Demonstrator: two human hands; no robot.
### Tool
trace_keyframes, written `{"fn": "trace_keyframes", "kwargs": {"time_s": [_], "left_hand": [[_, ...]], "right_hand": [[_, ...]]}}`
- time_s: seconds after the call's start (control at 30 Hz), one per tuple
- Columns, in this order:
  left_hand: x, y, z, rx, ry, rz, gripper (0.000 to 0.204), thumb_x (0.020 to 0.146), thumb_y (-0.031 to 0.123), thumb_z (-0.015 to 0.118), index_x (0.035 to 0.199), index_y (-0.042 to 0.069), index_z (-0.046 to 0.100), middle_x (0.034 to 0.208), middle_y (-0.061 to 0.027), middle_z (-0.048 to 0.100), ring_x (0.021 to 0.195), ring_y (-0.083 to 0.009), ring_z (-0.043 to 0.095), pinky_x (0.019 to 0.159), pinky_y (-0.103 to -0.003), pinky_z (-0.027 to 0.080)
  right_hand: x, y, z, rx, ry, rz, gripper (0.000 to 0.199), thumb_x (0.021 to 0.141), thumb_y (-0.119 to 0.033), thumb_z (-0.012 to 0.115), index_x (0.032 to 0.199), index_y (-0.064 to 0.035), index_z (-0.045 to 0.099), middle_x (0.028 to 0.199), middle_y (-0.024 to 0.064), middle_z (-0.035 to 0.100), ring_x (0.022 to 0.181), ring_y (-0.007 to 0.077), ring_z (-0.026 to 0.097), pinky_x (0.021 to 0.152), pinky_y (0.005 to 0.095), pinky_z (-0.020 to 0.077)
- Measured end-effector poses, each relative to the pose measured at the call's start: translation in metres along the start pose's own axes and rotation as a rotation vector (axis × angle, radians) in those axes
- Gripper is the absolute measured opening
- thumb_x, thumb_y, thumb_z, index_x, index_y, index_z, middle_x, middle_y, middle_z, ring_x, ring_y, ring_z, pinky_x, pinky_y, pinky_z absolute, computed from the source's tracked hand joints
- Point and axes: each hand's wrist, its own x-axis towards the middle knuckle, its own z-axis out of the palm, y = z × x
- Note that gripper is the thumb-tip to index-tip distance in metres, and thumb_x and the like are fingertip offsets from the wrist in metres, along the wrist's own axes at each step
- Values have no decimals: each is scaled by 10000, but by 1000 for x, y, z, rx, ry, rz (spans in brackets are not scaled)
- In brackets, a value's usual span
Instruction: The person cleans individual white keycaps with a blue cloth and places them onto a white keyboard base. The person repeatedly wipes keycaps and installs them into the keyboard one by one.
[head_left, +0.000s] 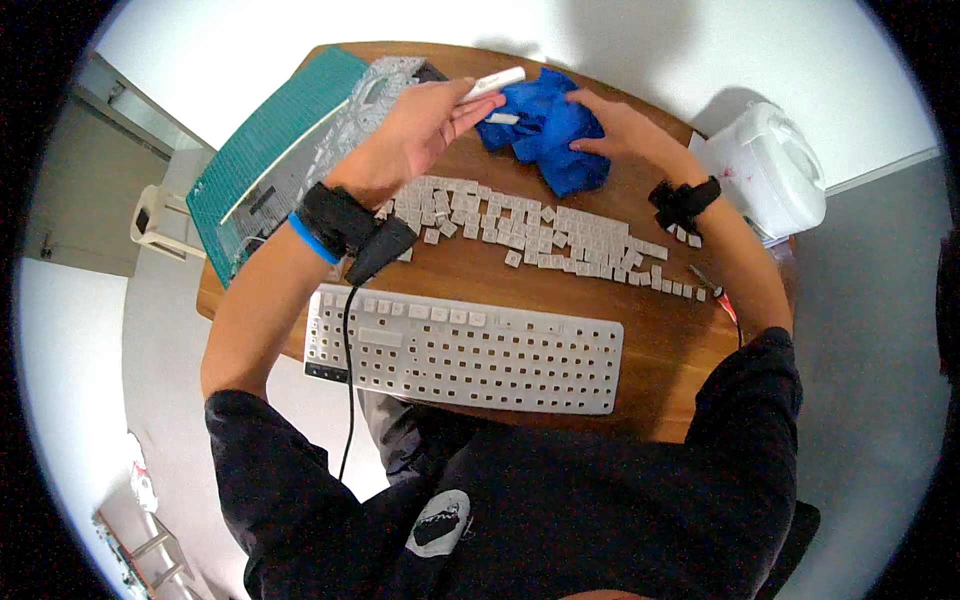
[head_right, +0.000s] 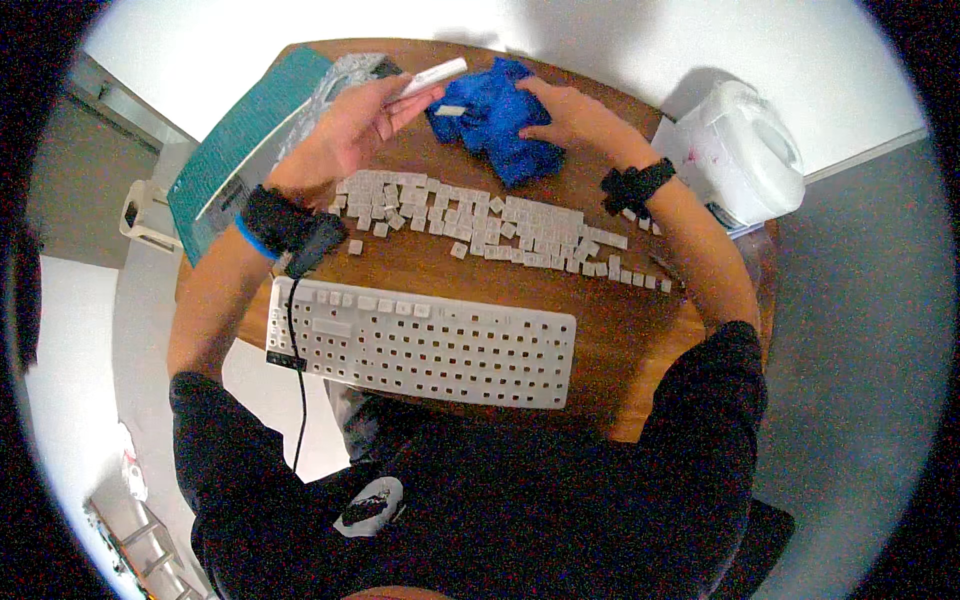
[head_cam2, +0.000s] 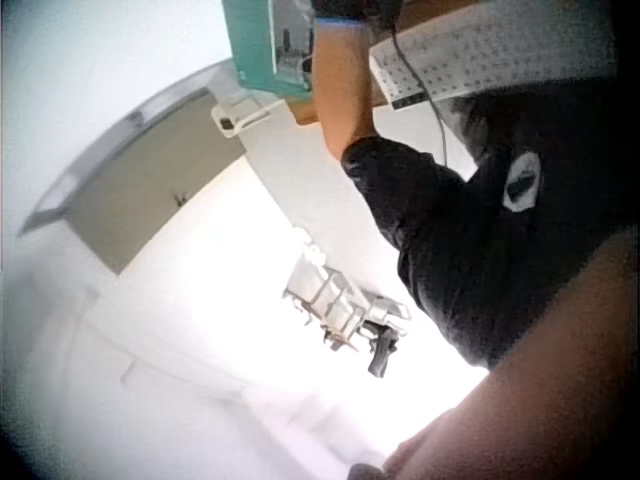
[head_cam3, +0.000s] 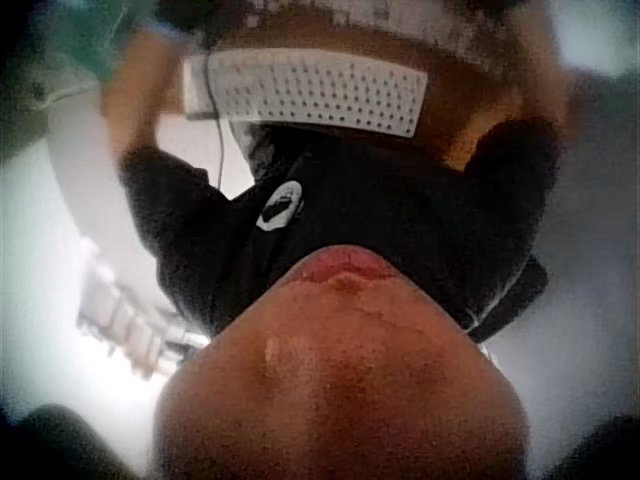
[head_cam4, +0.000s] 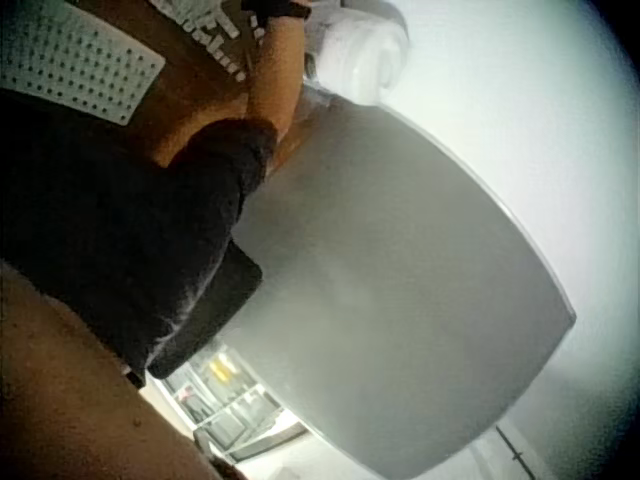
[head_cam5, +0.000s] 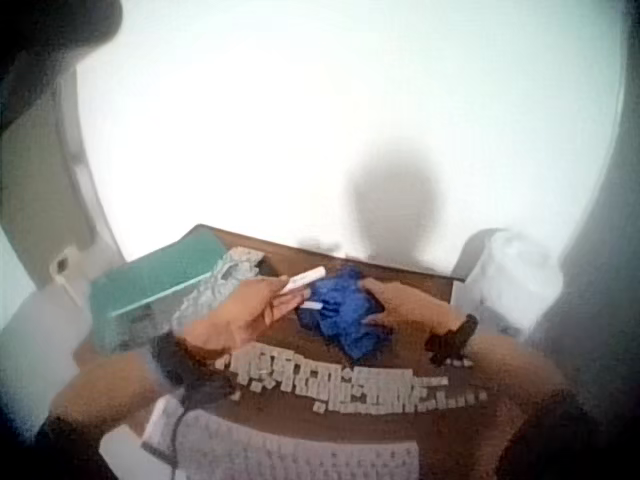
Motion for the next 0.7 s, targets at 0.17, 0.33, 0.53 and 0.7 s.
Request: {"fn": "trace_keyframes", "kwargs": {"time_s": [0.17,0.33,0.53,0.7], "left_hand": [[14,3,7,26,182,26,333,1124,178,567,1318,-92,580,1251,-221,753,1153,-203,762,888,-267,643],[18,10,34,267,152,35,242,1089,191,662,1231,1,611,1019,-70,720,973,-141,737,871,-247,628],[16,13,36,98,47,23,278,1056,98,727,1279,-18,608,1188,-99,699,1033,-174,737,963,-250,634],[8,26,38,360,90,-24,276,1037,145,768,1238,-9,659,1143,-73,734,1055,-146,729,877,-210,601]], "right_hand": [[15,-33,-19,-35,329,64,444,904,-190,815,1290,-30,661,1067,233,741,986,422,728,915,485,578],[29,-81,-33,-128,408,-332,469,952,-255,754,1366,-64,642,1349,219,693,1206,438,688,1033,508,568],[36,-51,-29,21,439,-63,464,962,-251,743,1377,-71,642,1325,199,701,1214,413,689,1027,497,570],[35,-67,-22,-107,436,-177,449,969,-265,738,1363,-71,640,1258,200,721,1188,428,694,1009,510,572]]}}
